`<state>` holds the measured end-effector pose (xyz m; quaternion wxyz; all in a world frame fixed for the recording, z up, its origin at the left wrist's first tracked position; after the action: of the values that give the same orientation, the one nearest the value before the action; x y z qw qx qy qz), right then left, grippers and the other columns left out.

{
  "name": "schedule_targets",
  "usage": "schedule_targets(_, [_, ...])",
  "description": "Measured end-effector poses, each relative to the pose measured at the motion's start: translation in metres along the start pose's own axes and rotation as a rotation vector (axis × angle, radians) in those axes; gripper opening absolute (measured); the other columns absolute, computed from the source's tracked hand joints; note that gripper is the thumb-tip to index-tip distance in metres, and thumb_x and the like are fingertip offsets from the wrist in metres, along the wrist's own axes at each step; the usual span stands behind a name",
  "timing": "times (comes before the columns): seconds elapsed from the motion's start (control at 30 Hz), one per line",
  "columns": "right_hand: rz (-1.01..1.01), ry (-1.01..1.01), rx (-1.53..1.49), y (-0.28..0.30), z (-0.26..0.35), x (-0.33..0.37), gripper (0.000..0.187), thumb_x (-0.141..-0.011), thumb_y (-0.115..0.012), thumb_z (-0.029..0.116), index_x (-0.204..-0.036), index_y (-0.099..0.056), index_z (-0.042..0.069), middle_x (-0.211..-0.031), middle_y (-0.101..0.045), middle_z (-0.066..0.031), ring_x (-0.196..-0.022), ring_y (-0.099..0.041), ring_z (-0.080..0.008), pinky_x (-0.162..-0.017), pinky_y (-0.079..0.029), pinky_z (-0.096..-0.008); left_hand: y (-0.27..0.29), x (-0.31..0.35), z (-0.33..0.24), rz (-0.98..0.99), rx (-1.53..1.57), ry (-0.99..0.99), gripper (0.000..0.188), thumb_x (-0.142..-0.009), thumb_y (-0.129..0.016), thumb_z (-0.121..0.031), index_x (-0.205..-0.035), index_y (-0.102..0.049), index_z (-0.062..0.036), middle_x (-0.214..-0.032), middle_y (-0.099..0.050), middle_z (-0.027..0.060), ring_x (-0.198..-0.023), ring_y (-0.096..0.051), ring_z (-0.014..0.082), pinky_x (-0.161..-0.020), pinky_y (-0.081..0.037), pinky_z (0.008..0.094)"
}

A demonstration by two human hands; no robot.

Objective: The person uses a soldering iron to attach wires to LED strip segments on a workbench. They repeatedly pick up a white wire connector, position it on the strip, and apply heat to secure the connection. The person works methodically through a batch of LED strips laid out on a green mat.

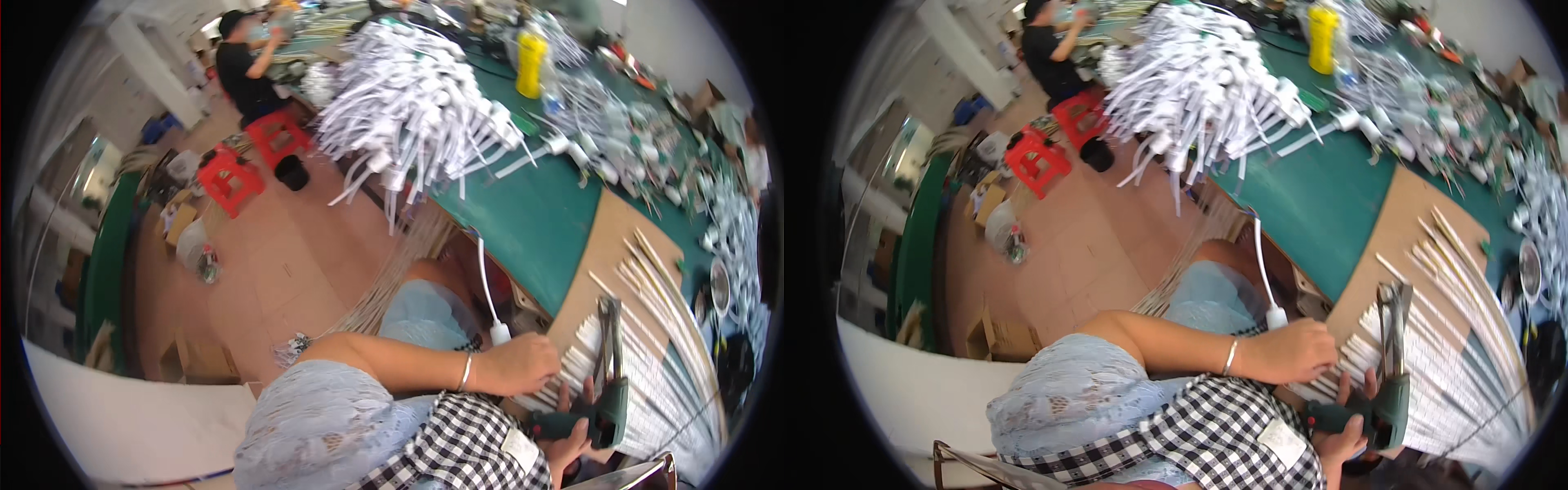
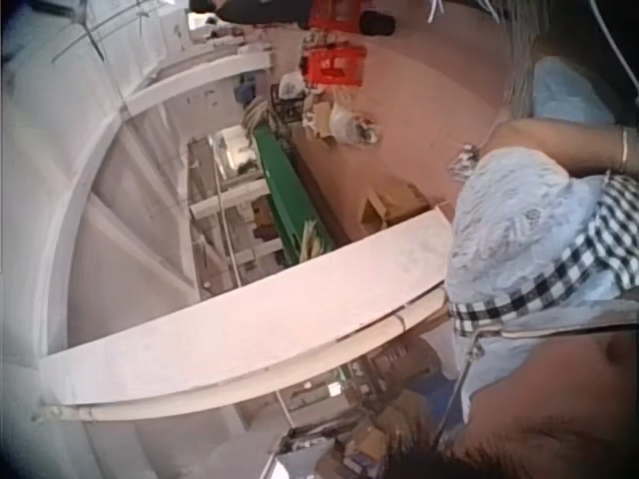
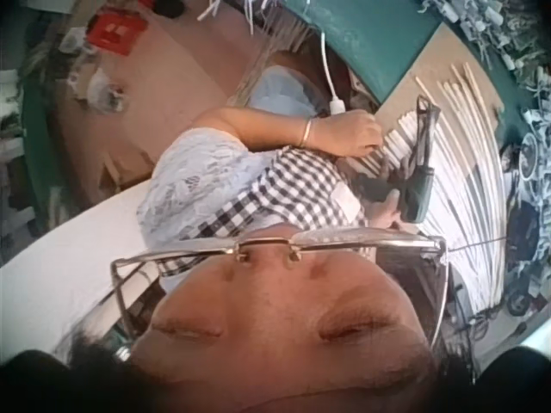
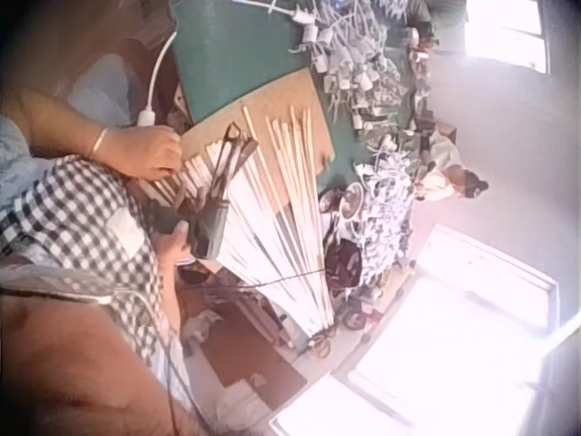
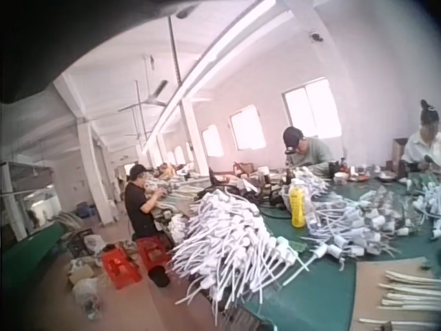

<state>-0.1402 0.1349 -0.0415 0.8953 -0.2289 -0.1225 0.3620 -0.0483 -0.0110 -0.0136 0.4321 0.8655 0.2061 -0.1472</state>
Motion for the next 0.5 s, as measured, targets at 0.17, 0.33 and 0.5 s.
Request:
schedule_targets(0.17, [0.016,-0.053,0.23,-0.002,-0.001,0.005,0.082,-0.081,-0.068,0.031,-0.145,-0.024,0.004,-0.146,-0.033,-0.0173,-0.132,-0.038,-0.0365,-0.11,-0.034,-0.0522,0.016,-0.003,-0.003,-0.02,-0.032,-0.013,0.023,-0.07,-0.066,-0.012,-0.09,-0.057,-0.0048,-0.086,-0.055,0.0103,-0.086,-0.054,0.0288,-0.077,-0.043,0.0412])
schedule_targets(0.33, [0.09,-0.044,0.027,-0.011,0.004,-0.002,0.081,-0.084,-0.065,0.023,-0.148,-0.019,0.005,-0.143,-0.036,-0.0149,-0.131,-0.039,-0.0297,-0.108,-0.034,-0.0472,0.02,-0.013,-0.004,0.073,0.017,0.122,0.018,-0.069,-0.069,0.001,-0.083,-0.06,-0.005,-0.079,-0.058,0.0091,-0.076,-0.056,0.029,-0.068,-0.046,0.038])
schedule_targets(0.5, [0.045,-0.106,-0.043,-0.014,0.013,0.001,0.082,-0.084,-0.066,0.023,-0.147,-0.019,-0.003,-0.136,-0.043,-0.0136,-0.118,-0.05,-0.0192,-0.102,-0.04,-0.0358,0.013,-0.019,-0.007,0.128,0.006,0.107,0.018,-0.068,-0.068,0.003,-0.081,-0.06,-0.005,-0.077,-0.057,0.008,-0.072,-0.054,0.0281,-0.064,-0.044,0.0375])
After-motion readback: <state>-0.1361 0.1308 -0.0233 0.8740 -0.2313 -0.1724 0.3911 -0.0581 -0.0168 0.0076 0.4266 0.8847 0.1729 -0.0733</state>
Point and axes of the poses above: each hand's wrist, its own x-axis away from the middle knuckle, its own y-axis out of the back of the hand, z = x × y, the point moved 5 cm from there along -x, towards the middle knuckle
